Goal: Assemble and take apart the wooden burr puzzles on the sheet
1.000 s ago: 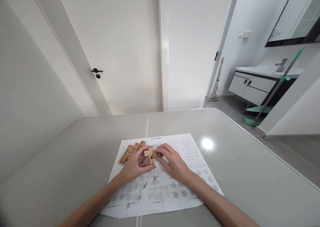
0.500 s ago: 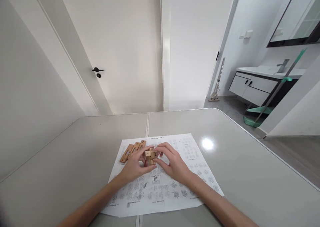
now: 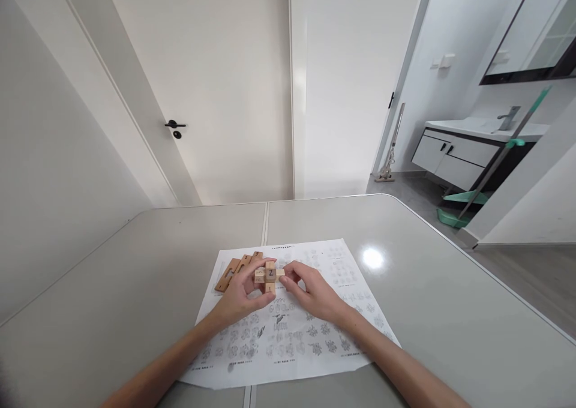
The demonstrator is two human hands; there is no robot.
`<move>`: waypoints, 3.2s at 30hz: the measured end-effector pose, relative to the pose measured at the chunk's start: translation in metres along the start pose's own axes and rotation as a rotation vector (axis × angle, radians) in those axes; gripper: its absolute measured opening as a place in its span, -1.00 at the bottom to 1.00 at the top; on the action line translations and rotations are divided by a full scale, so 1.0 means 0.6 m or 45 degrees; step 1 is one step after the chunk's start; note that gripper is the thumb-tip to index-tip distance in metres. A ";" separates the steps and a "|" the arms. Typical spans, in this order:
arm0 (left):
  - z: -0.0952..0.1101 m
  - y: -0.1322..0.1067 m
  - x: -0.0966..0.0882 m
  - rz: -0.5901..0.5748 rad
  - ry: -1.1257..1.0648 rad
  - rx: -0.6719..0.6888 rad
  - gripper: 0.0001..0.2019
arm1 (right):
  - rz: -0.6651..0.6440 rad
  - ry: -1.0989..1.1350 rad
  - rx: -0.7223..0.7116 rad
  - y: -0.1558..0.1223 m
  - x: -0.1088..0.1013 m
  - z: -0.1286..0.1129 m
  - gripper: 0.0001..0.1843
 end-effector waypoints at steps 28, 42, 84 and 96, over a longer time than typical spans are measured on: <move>-0.015 0.009 -0.139 0.852 0.364 0.051 -0.71 | 0.529 -0.708 0.325 0.006 -0.126 0.076 -0.55; -0.074 0.034 -0.169 0.671 0.576 -0.083 -0.69 | 0.730 -1.115 0.331 -0.005 -0.181 0.135 -0.59; -0.080 0.039 -0.158 0.625 0.422 -0.144 -0.63 | 0.778 -1.069 0.510 -0.011 -0.206 0.149 -0.68; -0.097 0.060 -0.174 0.654 0.449 -0.180 -0.63 | 0.969 -1.228 0.187 -0.007 -0.211 0.127 -0.71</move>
Point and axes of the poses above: each hand's wrist, its own y-axis towards the middle knuckle, its own x-axis out of the palm, z = x × y, the point moved 7 cm from there along y, towards the middle knuckle
